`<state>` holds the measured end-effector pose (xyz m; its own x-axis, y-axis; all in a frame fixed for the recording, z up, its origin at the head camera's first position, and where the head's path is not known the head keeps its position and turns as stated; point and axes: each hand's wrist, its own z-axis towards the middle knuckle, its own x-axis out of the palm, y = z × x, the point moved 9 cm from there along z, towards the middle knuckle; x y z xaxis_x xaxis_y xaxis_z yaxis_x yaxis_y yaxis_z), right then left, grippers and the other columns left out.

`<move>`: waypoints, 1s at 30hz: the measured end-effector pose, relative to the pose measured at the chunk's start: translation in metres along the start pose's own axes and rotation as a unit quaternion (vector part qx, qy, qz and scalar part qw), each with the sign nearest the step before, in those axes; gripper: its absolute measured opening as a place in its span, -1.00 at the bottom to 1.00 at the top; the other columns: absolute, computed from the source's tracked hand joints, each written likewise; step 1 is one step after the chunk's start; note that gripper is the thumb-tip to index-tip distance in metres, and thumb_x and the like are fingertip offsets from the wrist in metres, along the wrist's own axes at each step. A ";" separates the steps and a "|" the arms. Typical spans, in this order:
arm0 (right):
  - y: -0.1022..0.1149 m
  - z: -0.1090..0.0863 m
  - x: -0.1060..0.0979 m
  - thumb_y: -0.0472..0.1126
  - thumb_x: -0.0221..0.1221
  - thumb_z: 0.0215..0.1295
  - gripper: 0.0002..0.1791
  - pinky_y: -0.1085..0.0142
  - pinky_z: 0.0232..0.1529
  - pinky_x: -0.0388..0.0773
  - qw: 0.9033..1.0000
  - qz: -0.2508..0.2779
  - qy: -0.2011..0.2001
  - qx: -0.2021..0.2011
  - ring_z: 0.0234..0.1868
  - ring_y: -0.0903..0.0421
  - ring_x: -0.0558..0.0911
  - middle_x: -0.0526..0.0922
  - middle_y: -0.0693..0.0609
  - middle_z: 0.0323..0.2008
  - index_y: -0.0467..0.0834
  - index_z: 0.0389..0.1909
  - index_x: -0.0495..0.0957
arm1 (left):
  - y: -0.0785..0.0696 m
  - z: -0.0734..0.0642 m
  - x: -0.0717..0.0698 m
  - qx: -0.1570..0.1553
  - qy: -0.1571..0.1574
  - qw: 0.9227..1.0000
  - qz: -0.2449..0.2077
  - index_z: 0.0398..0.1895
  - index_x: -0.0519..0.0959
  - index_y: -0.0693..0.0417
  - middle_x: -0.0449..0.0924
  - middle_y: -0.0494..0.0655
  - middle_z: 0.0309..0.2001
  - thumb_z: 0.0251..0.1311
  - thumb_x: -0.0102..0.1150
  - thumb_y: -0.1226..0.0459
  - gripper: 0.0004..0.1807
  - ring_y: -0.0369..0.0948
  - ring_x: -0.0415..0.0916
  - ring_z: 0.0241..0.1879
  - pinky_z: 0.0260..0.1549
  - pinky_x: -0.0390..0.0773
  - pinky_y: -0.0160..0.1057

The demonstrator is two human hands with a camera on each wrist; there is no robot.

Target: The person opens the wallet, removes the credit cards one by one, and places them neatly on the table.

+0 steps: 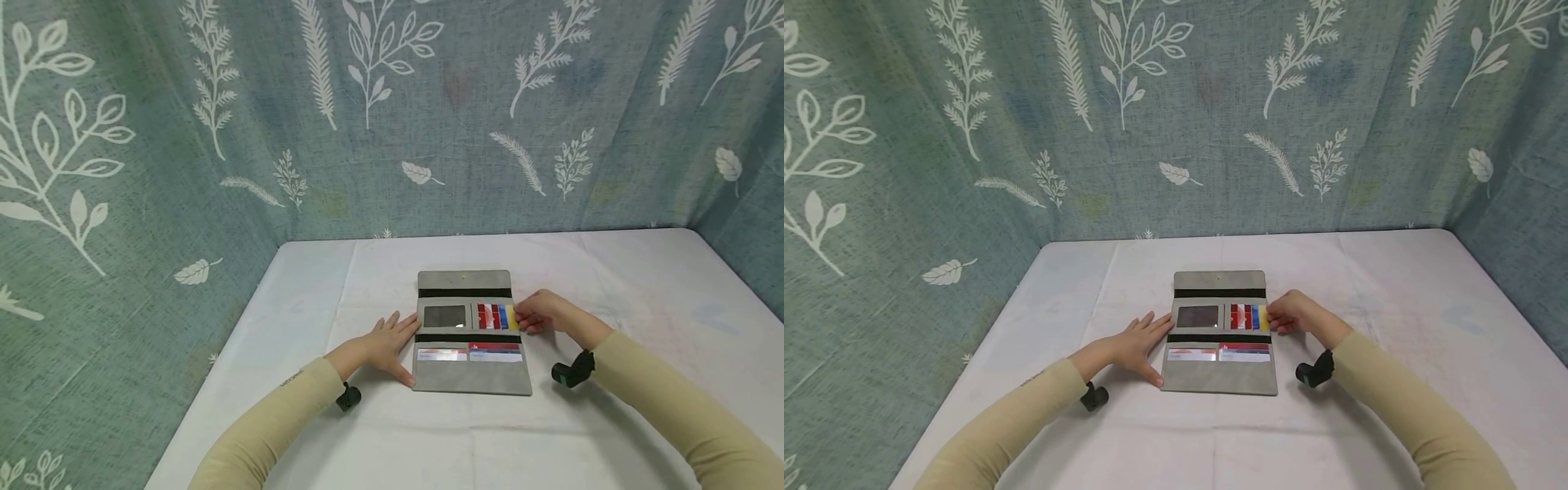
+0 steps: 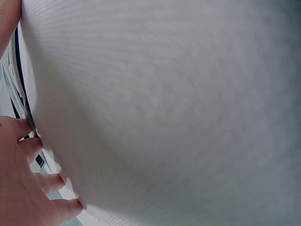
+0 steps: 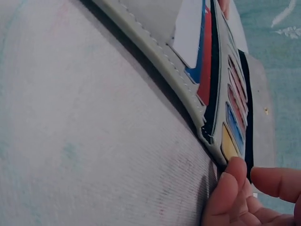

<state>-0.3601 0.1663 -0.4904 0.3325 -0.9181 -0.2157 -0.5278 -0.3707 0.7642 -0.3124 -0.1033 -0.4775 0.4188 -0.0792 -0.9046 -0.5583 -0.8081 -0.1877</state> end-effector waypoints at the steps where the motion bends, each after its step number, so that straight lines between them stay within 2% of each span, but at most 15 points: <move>1: 0.000 0.000 0.000 -0.21 -0.01 0.35 -0.69 0.41 -0.38 0.54 1.000 0.000 0.003 -0.001 -0.53 0.17 0.52 0.56 0.03 -0.52 -0.39 -0.06 0.36 | 0.000 0.000 0.000 0.000 0.000 1.000 0.000 0.45 -0.19 0.04 -0.33 -0.08 0.47 -0.28 0.32 -0.27 0.30 0.12 -0.40 0.41 0.27 -0.20 0.21; 9: 0.002 -0.001 -0.001 -0.22 -0.02 0.36 -0.77 0.41 -0.41 0.54 1.000 0.023 0.008 -0.003 -0.56 0.22 0.53 0.56 0.07 -0.57 -0.34 -0.14 0.37 | 0.001 0.001 -0.002 -0.004 0.000 1.000 -0.002 0.45 -0.19 0.03 -0.33 -0.08 0.47 -0.29 0.33 -0.26 0.30 0.13 -0.40 0.41 0.27 -0.21 0.21; 17: 0.000 -0.001 -0.001 -0.23 0.00 0.34 -0.75 0.40 -0.38 0.55 0.999 0.040 0.014 -0.007 -0.53 0.22 0.52 0.55 0.06 -0.54 -0.35 -0.11 0.34 | 0.000 0.000 -0.002 -0.003 0.005 1.000 -0.005 0.45 -0.19 0.04 -0.34 -0.07 0.47 -0.27 0.33 -0.25 0.30 0.13 -0.41 0.40 0.27 -0.20 0.21; 24: -0.001 -0.002 -0.001 -0.23 0.04 0.31 -0.64 0.41 -0.37 0.55 0.999 0.039 0.017 -0.021 -0.51 0.23 0.53 0.56 0.06 -0.51 -0.39 0.00 0.29 | 0.000 0.001 -0.001 -0.003 0.004 1.000 -0.004 0.45 -0.18 0.05 -0.33 -0.06 0.47 -0.28 0.33 -0.26 0.29 0.14 -0.40 0.40 0.27 -0.20 0.21; 30: -0.001 -0.003 0.001 -0.28 0.10 0.25 -0.69 0.40 -0.36 0.56 0.998 0.040 0.036 -0.034 -0.51 0.24 0.55 0.60 0.09 -0.53 -0.38 -0.07 0.36 | 0.001 0.001 0.000 -0.006 0.006 1.000 0.001 0.45 -0.19 0.04 -0.33 -0.07 0.47 -0.28 0.32 -0.27 0.30 0.13 -0.40 0.40 0.27 -0.20 0.21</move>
<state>-0.3569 0.1664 -0.4900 0.3488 -0.9308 -0.1095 -0.5017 -0.2841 0.8171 -0.3133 -0.1032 -0.4784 0.4266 -0.0874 -0.9002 -0.5503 -0.8150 -0.1816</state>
